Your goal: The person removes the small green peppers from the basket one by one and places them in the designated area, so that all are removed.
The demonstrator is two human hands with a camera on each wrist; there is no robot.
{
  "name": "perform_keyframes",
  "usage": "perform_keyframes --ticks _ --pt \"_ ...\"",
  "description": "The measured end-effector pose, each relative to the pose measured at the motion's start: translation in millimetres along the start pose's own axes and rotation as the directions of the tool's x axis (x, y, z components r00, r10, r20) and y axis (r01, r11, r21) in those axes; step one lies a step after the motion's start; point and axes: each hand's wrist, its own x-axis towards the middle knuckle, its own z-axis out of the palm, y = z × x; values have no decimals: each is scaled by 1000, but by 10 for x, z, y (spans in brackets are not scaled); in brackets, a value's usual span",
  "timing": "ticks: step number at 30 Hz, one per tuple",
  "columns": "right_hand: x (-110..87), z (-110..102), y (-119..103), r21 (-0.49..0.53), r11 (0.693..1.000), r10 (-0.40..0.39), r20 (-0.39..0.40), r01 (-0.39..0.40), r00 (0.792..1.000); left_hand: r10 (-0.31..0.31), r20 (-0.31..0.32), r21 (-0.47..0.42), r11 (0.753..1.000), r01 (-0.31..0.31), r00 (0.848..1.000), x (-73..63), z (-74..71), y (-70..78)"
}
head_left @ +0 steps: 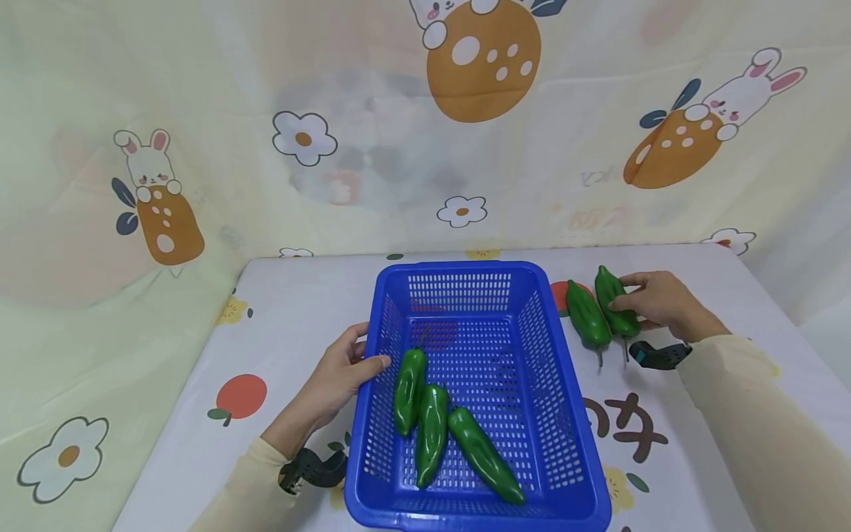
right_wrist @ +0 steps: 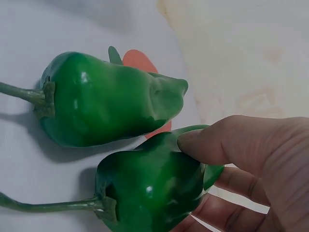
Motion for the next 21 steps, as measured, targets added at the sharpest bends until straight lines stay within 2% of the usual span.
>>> perform_keyframes --ticks 14,21 --pt "27 31 33 -15 1000 17 13 -17 1000 6 10 -1 1000 -6 1000 -9 -2 7" --pt "55 24 56 -14 1000 15 24 -15 1000 -9 -13 2 1000 9 1000 -9 11 1"
